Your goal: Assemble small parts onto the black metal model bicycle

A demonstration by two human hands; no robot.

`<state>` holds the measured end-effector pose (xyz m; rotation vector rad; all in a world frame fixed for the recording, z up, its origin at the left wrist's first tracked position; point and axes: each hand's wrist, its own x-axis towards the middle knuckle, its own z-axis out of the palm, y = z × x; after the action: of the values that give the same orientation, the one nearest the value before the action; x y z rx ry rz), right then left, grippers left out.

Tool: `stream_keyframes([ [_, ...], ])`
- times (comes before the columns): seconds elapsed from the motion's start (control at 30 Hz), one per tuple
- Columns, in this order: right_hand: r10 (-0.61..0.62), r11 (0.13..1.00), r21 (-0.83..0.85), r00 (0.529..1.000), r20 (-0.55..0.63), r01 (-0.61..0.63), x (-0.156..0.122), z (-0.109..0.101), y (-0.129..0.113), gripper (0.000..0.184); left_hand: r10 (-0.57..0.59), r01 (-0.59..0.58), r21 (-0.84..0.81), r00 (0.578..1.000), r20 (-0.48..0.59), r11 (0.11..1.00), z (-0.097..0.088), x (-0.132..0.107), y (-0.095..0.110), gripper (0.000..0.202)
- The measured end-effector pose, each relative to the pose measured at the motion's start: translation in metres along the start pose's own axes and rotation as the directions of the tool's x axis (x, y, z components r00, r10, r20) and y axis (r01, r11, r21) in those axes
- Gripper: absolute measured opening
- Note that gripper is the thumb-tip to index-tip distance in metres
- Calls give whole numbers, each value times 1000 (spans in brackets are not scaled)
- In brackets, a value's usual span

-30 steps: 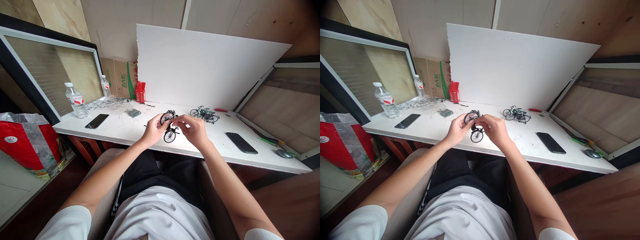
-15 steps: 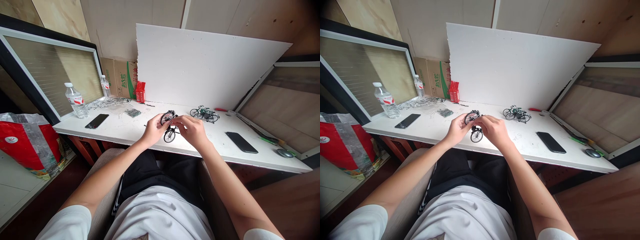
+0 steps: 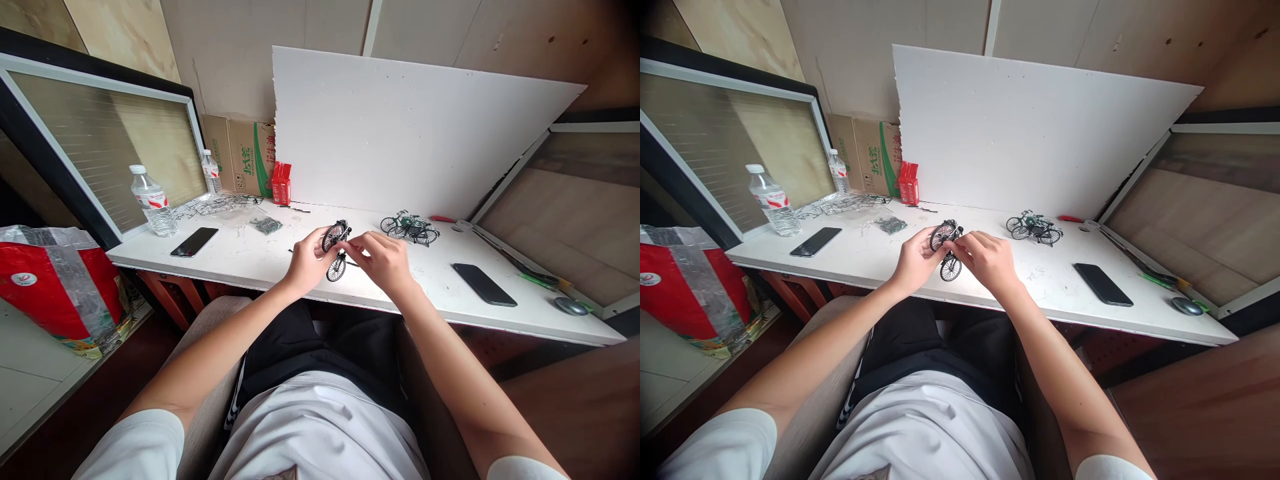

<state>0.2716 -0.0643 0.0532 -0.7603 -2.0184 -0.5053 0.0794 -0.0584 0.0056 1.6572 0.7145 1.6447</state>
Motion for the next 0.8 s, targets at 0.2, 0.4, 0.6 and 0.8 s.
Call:
stream_keyframes([
  [0.2, 8, 998, -58, 1000, -22, -9, 0, 7, 0, 63, 28, -27, 102, 1000, -7, 994, 1, -4, 0, 43],
  [0.4, 43, 999, -28, 999, 25, -43, -2, 8, -3, 57, 14, -14, 99, 1000, -8, 995, 6, -6, 3, 40],
  [0.6, 84, 988, 133, 996, 0, -84, -2, 8, -4, 23, 4, -1, 85, 999, -33, 996, 2, -3, 6, 39],
  [0.8, -29, 999, 38, 999, -33, 30, -1, 11, 1, 11, 28, -13, 141, 994, -103, 990, -3, 1, 4, 38],
])
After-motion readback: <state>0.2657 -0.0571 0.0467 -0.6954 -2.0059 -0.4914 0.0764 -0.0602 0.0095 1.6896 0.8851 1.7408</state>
